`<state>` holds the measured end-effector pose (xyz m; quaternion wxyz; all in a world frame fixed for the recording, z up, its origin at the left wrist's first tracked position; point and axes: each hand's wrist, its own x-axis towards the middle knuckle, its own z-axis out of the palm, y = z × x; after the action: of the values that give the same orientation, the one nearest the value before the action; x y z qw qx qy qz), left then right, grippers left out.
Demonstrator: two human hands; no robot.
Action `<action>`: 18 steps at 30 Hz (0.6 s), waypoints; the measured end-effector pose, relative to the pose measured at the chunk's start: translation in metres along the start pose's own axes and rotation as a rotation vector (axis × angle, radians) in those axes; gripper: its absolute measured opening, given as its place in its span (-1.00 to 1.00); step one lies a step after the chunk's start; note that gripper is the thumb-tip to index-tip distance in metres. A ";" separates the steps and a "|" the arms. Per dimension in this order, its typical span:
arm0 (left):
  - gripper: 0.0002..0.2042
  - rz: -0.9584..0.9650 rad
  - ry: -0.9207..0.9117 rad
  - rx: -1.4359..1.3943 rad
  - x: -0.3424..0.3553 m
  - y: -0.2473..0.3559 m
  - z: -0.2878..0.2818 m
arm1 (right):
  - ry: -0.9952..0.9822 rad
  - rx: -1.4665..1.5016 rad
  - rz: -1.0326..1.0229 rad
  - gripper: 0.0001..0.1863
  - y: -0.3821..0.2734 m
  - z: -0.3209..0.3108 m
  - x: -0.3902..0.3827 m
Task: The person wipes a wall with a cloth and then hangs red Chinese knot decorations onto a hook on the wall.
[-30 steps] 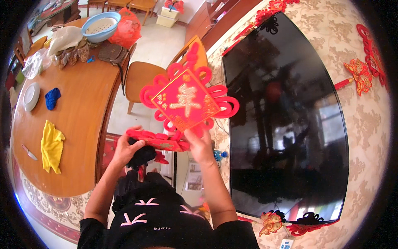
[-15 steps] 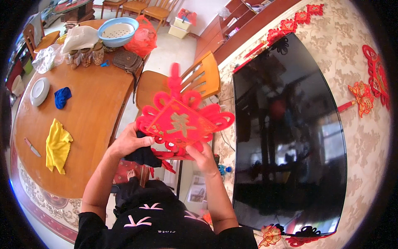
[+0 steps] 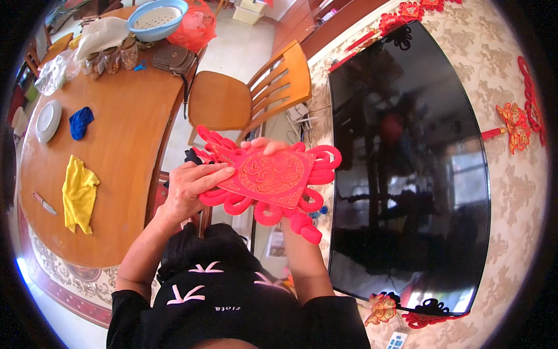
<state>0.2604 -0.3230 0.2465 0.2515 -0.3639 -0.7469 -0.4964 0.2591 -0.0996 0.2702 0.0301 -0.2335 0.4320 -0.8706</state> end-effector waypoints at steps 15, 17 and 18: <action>-0.55 -0.268 0.119 -0.234 -0.010 -0.003 0.004 | -0.116 0.015 0.084 -0.70 0.037 -0.013 0.019; -0.67 -0.582 0.187 -0.442 -0.023 -0.007 -0.004 | -0.011 -0.220 0.452 -0.61 0.041 -0.028 0.007; -0.74 -0.823 0.292 -0.627 -0.030 -0.007 -0.010 | 0.093 -0.348 0.715 -0.54 0.042 -0.033 -0.001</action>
<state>0.2735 -0.3422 0.2243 0.0166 -0.0259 -0.6008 -0.7988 0.2400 -0.1009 0.2208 0.2716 -0.0304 0.6280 -0.7286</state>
